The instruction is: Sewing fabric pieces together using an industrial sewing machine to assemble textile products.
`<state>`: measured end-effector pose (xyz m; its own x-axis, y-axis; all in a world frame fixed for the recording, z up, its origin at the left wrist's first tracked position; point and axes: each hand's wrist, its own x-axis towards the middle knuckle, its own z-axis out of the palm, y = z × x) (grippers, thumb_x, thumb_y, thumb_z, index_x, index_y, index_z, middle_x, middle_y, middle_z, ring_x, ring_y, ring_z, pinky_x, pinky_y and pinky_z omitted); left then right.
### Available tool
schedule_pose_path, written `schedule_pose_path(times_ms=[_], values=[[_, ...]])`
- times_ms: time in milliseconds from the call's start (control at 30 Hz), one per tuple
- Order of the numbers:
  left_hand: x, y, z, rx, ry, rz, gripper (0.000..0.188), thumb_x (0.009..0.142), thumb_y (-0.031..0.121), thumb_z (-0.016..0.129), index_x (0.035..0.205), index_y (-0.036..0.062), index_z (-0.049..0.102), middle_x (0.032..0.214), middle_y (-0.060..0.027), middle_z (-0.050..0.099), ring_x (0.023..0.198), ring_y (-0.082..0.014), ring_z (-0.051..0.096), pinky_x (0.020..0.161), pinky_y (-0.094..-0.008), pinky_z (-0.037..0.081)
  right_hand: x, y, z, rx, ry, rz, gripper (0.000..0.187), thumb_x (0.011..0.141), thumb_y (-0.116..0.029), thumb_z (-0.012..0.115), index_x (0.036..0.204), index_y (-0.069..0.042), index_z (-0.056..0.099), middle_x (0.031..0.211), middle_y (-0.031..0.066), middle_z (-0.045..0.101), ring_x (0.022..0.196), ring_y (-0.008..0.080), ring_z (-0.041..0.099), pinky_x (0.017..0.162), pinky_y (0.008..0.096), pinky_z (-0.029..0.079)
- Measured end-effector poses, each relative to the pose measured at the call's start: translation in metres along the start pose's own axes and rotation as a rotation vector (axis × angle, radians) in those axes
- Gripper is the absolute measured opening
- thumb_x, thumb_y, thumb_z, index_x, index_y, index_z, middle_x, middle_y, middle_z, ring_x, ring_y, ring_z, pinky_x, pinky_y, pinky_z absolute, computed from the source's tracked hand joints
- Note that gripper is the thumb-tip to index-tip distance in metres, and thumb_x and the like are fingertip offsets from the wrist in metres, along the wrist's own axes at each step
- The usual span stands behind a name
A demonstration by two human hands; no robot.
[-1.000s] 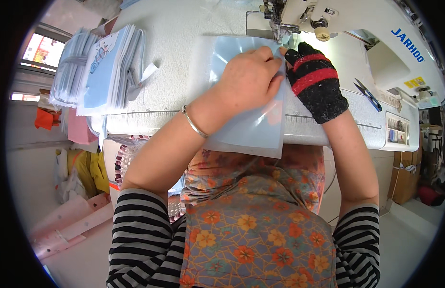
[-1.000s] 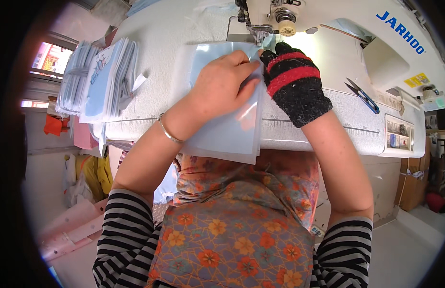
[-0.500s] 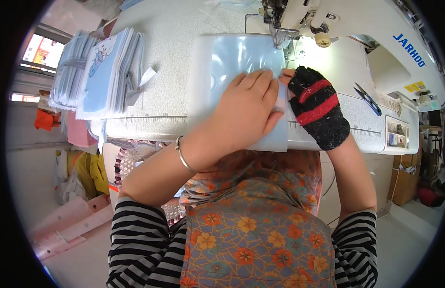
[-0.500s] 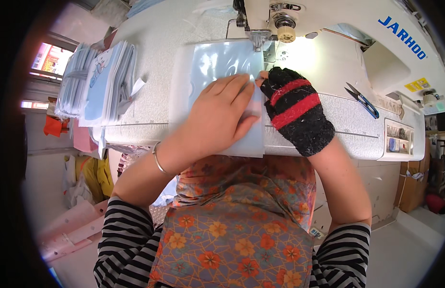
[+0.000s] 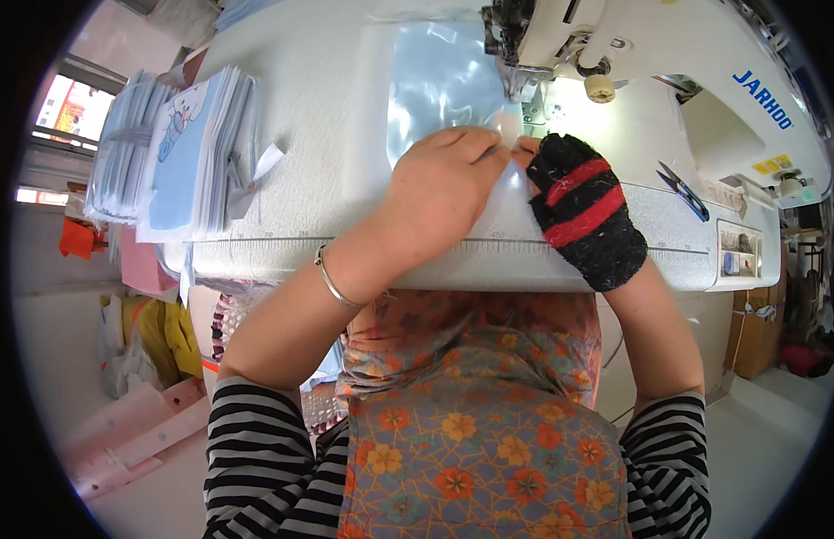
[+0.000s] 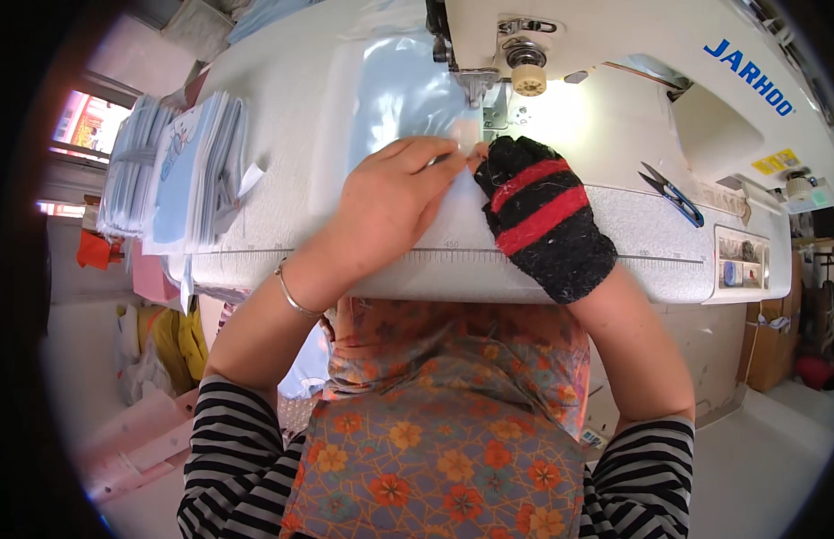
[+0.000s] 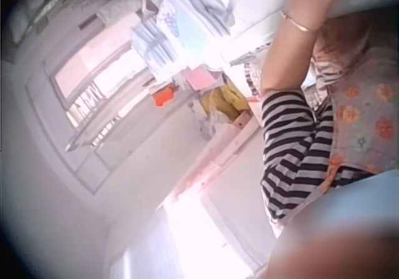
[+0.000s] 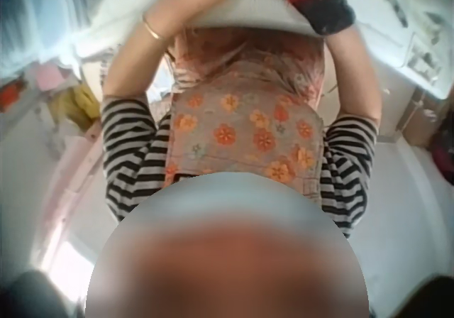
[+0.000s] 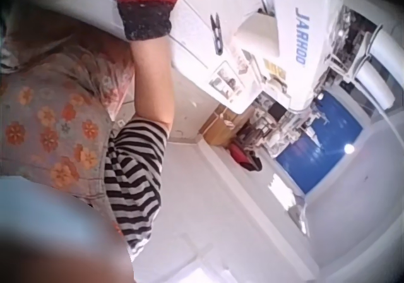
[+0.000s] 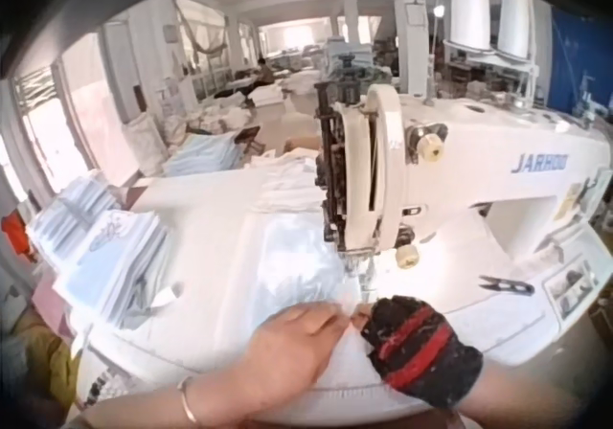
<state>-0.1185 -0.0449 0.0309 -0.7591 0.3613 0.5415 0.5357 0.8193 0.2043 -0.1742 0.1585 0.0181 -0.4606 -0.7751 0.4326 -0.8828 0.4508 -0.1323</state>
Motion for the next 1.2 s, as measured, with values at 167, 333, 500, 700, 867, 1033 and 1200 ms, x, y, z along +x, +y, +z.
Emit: schedule_pose_path(times_ms=[167,333,500,700,867,1033,1200], values=[[0.011,-0.015,0.005,0.013,-0.007,0.018,0.028,0.072,0.001,0.061,0.1,0.003,0.068,0.105,-0.0084,0.066,0.098,-0.0267,0.064,0.083,-0.037,0.054,0.003,0.005,0.0,-0.027,-0.007,0.018,0.046,0.073,-0.003,0.06,0.118,-0.002,0.062,0.122,0.0134,0.061,0.111,0.0338,0.057,0.097,0.0428,0.047],[0.023,-0.033,0.012,0.015,-0.013,0.009,0.031,0.072,-0.001,0.062,0.102,0.0042,0.068,0.106,-0.0058,0.066,0.099,-0.0262,0.064,0.082,-0.0376,0.055,0.014,0.012,0.001,-0.063,-0.034,0.013,0.044,0.074,-0.003,0.06,0.118,-0.002,0.061,0.12,0.0142,0.061,0.11,0.0343,0.057,0.097,0.0429,0.047],[0.032,-0.047,0.017,0.029,0.019,0.011,0.029,0.073,-0.002,0.061,0.099,0.005,0.069,0.105,-0.0052,0.067,0.098,-0.0254,0.064,0.081,-0.0367,0.055,0.017,0.021,0.011,-0.114,0.017,-0.034,0.04,0.078,-0.003,0.059,0.118,-0.002,0.06,0.12,0.0152,0.061,0.106,0.0347,0.058,0.094,0.0437,0.047],[0.034,-0.049,0.018,0.03,0.015,-0.002,0.03,0.073,-0.002,0.061,0.1,0.0049,0.07,0.106,-0.005,0.067,0.098,-0.025,0.064,0.082,-0.0361,0.054,0.018,0.017,0.012,-0.087,0.069,-0.009,0.036,0.081,-0.001,0.059,0.117,-0.004,0.062,0.119,0.0141,0.062,0.105,0.0349,0.059,0.094,0.0433,0.047],[0.033,-0.05,0.018,0.039,0.024,0.011,0.03,0.073,-0.002,0.06,0.1,0.005,0.07,0.107,-0.0063,0.067,0.099,-0.0252,0.064,0.083,-0.0361,0.055,0.017,0.016,0.012,-0.088,0.071,0.003,0.034,0.082,-0.001,0.058,0.116,-0.004,0.062,0.118,0.0138,0.062,0.105,0.0347,0.059,0.093,0.0436,0.048],[0.031,-0.049,0.017,0.108,0.05,0.04,0.031,0.073,-0.001,0.06,0.102,0.0054,0.07,0.108,-0.0096,0.067,0.1,-0.0272,0.065,0.083,-0.0372,0.055,0.016,0.017,0.014,-0.104,0.111,-0.016,0.031,0.084,-0.001,0.058,0.114,-0.004,0.062,0.117,0.0137,0.063,0.104,0.0341,0.059,0.091,0.0437,0.048],[0.035,-0.038,0.005,0.175,-0.174,-0.049,0.021,0.074,0.003,0.061,0.093,0.0056,0.068,0.102,-0.0094,0.068,0.094,-0.0295,0.066,0.079,-0.04,0.055,0.018,0.023,0.017,-0.052,0.037,0.175,0.028,0.085,-0.002,0.057,0.112,-0.003,0.063,0.116,0.0134,0.063,0.104,0.034,0.06,0.092,0.0414,0.049]])
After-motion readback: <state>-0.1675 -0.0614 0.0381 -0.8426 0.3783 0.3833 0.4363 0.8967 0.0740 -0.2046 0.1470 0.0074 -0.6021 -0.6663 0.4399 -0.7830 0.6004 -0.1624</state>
